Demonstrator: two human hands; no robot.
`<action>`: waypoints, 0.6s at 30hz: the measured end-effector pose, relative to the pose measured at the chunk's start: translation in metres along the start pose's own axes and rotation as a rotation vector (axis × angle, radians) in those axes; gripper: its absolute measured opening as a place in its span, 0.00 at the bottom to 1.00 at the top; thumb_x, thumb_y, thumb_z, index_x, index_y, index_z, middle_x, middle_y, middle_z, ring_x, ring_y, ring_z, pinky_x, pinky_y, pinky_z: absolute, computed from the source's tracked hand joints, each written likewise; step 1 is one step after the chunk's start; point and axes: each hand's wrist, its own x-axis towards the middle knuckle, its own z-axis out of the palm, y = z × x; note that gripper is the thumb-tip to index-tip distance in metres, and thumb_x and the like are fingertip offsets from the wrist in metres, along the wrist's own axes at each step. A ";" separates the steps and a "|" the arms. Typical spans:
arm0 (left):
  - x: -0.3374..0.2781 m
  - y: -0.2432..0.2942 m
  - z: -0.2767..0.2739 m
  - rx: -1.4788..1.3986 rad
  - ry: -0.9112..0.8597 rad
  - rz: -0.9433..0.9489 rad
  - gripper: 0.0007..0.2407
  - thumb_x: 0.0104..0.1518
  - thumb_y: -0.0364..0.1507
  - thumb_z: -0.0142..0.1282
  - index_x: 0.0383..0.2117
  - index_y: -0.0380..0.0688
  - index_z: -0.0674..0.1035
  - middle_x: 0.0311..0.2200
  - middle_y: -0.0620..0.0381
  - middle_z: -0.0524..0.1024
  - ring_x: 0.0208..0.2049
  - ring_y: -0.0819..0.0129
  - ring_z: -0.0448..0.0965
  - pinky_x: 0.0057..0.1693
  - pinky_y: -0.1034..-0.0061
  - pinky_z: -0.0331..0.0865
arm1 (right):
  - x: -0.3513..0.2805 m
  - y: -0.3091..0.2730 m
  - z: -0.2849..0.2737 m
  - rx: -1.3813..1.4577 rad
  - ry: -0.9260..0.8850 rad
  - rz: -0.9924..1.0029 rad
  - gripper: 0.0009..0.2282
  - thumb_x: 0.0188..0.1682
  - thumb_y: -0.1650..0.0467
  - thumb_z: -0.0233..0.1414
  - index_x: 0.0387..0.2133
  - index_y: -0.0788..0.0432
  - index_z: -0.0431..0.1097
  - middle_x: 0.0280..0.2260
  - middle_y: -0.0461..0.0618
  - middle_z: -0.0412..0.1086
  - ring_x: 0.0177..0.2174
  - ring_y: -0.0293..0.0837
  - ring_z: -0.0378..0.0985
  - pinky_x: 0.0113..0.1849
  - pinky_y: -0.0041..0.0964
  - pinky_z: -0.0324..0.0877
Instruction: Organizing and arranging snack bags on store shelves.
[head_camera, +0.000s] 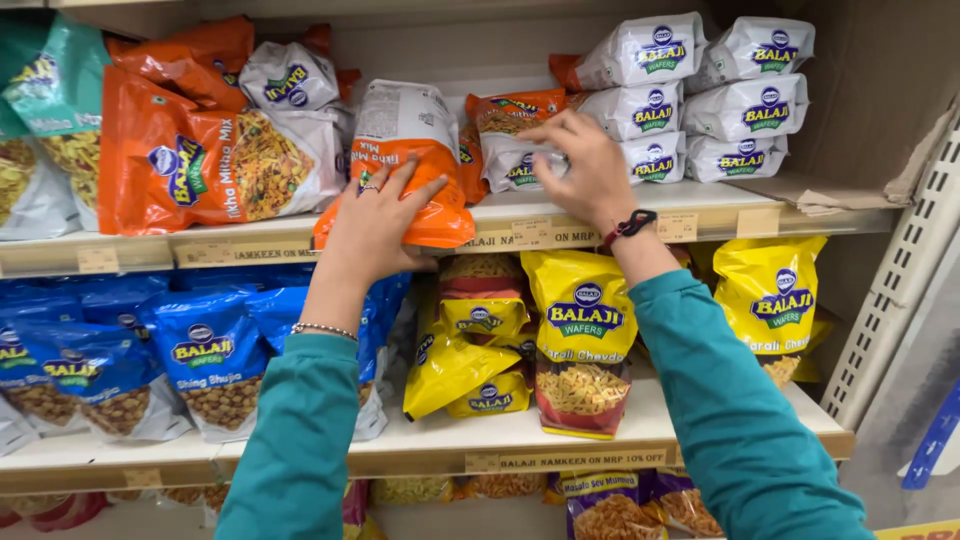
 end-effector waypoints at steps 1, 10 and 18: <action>-0.003 0.001 -0.003 -0.009 -0.003 0.033 0.47 0.27 0.51 0.72 0.64 0.62 0.68 0.65 0.44 0.63 0.63 0.42 0.64 0.62 0.38 0.55 | -0.002 -0.009 -0.003 0.143 -0.075 0.017 0.11 0.50 0.70 0.56 0.45 0.53 0.78 0.42 0.50 0.73 0.46 0.51 0.77 0.46 0.42 0.75; -0.010 0.021 -0.068 -0.121 0.276 0.034 0.18 0.55 0.32 0.63 0.54 0.58 0.79 0.51 0.59 0.79 0.41 0.55 0.82 0.44 0.63 0.75 | -0.018 -0.069 -0.004 0.280 -0.332 -0.078 0.34 0.40 0.63 0.63 0.64 0.50 0.60 0.63 0.55 0.60 0.59 0.57 0.65 0.58 0.48 0.64; 0.004 0.058 -0.151 0.083 0.667 0.152 0.12 0.65 0.31 0.59 0.53 0.54 0.80 0.42 0.65 0.78 0.36 0.64 0.80 0.44 0.68 0.73 | -0.014 -0.097 0.024 0.169 0.117 0.037 0.46 0.30 0.69 0.74 0.64 0.61 0.56 0.63 0.57 0.60 0.62 0.65 0.58 0.60 0.51 0.60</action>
